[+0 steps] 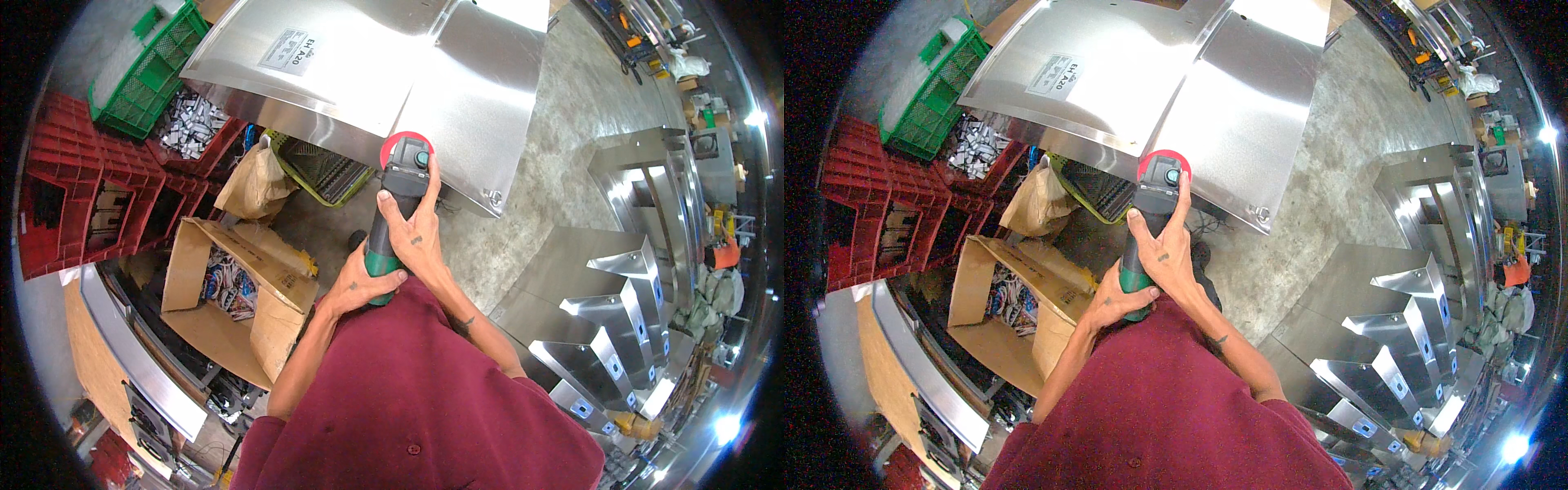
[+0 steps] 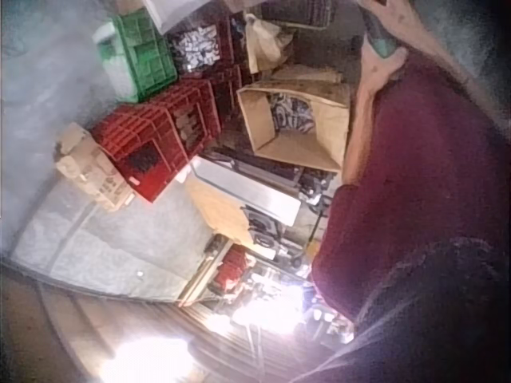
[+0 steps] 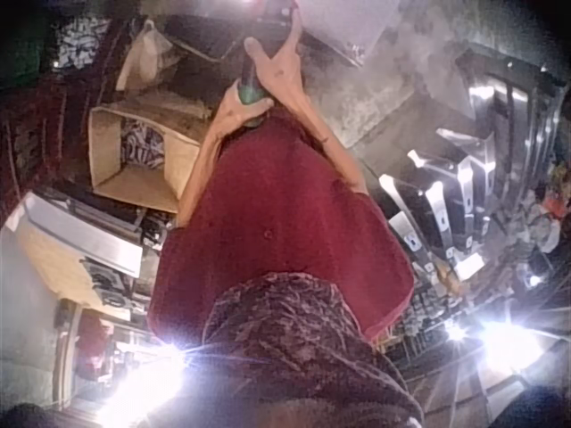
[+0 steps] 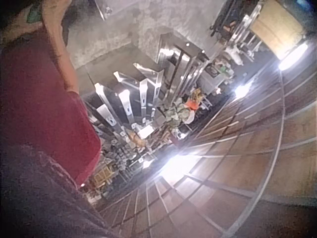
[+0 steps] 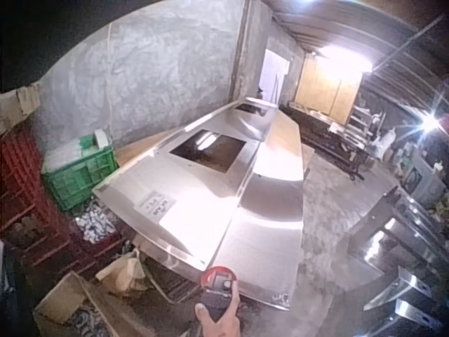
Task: The person attaches a red polishing pad to a green angle grinder, then uses the tool to polish the surface of a large stainless steel kitchen hood. The person moves the grinder across the hood's surface to smooth and finish it.
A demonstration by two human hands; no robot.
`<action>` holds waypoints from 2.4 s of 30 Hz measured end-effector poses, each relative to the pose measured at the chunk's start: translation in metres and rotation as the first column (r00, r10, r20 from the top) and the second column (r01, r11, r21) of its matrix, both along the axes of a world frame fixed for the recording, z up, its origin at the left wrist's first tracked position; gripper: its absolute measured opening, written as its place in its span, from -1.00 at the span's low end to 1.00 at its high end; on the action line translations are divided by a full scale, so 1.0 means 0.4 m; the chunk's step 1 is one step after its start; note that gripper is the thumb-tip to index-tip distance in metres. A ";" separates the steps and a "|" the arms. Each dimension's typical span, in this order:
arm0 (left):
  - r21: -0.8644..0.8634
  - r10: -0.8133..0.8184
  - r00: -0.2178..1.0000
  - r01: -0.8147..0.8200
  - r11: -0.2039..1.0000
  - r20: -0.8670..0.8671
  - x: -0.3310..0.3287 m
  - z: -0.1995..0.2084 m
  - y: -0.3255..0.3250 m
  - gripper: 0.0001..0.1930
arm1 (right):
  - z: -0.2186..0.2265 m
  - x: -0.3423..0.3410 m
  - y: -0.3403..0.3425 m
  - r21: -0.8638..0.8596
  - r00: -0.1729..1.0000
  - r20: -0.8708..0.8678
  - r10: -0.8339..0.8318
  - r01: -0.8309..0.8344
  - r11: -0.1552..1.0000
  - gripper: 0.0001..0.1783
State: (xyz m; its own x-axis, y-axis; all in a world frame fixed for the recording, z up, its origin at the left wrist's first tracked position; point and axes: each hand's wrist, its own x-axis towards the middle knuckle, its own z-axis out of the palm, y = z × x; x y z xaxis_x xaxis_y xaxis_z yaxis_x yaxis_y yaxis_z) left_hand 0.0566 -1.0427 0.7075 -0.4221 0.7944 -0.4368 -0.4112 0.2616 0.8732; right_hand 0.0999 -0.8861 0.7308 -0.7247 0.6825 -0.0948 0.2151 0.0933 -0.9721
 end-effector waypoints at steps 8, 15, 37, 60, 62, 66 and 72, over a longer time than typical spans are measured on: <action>-0.012 -0.002 1.000 0.003 1.000 0.012 -0.002 0.018 0.002 -0.28 | 0.030 0.000 -0.006 -0.093 0.999 0.049 -0.019 0.023 0.995 0.15; -0.002 0.010 0.979 -0.010 1.000 -0.206 0.008 0.063 -0.008 -0.23 | 0.083 0.020 -0.019 -0.071 0.999 -0.044 -0.027 0.024 0.997 0.14; -0.234 -0.377 0.648 0.299 0.925 -0.662 -0.040 0.081 0.192 -0.55 | -0.062 0.171 0.146 -0.576 0.760 -0.135 -0.636 0.462 0.675 -0.13; 0.157 0.369 0.599 -0.377 0.913 -0.710 -0.149 0.108 0.219 -0.76 | -0.041 0.176 0.202 -0.225 0.937 -0.198 -0.289 0.243 0.944 0.16; 0.000 0.160 0.913 -0.172 0.985 -0.376 -0.070 0.085 0.183 -0.60 | -0.014 0.163 0.216 -0.045 0.983 -0.158 -0.090 0.084 0.995 0.19; 0.204 -0.109 0.994 0.107 0.973 -0.006 0.075 0.044 0.137 0.05 | 0.029 0.134 0.220 0.090 0.970 -0.002 0.243 -0.242 0.966 0.22; 0.146 0.002 0.966 -0.041 0.989 0.257 0.109 0.032 0.124 0.13 | 0.023 0.085 0.183 0.144 0.838 0.217 0.500 -0.534 0.833 0.20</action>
State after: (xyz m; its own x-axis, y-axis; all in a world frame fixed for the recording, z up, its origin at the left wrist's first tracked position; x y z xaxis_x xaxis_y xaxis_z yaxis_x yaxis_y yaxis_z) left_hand 0.1003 -0.9931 0.7203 -0.3292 0.8505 -0.4102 -0.6298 0.1259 0.7665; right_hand 0.1340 -0.8130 0.7398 -0.9618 0.2286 -0.1505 0.2362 0.4151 -0.8786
